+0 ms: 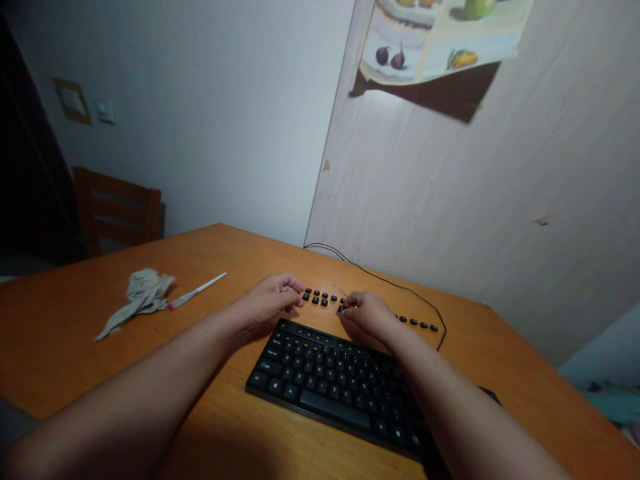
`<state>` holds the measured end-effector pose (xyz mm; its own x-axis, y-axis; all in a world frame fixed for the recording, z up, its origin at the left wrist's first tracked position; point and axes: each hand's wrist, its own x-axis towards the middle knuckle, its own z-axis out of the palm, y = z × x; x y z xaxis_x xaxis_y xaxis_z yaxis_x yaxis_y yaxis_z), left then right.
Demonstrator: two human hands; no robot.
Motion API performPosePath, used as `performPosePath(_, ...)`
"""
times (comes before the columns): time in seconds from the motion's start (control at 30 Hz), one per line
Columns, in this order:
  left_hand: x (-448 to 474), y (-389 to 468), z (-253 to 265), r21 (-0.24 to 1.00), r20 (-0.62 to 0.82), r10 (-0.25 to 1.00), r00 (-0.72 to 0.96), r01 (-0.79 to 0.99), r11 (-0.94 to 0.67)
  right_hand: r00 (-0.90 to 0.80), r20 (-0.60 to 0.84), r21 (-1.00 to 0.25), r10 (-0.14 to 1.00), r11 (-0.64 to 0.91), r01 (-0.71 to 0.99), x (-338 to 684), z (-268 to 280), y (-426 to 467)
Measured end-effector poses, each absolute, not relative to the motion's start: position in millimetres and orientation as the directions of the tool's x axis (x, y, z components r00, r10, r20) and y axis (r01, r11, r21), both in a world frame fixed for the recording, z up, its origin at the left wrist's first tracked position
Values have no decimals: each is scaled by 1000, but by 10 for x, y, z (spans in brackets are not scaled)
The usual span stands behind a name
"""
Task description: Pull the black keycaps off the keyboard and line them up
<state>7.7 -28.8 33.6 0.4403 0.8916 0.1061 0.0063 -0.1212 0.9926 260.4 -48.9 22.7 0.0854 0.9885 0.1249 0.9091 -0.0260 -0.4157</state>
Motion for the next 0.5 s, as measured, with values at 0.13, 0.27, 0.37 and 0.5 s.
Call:
performPosePath(0.13,60,-301,362,993,93,895,437,25,-116,96,124,-403,988,-38,915,2557,154,-389)
performPosePath(0.27,57,-297,376,997,59,896,440,23,-77,123,136,-392,983,-60,918,2520,122,-312)
performPosePath(0.37,57,-293,372,997,53,896,442,18,-68,121,134,-391,983,-60,918,2507,107,-269)
performPosePath(0.5,53,-293,361,996,55,891,451,34,-79,111,125,-390,986,-54,919,2492,86,-242)
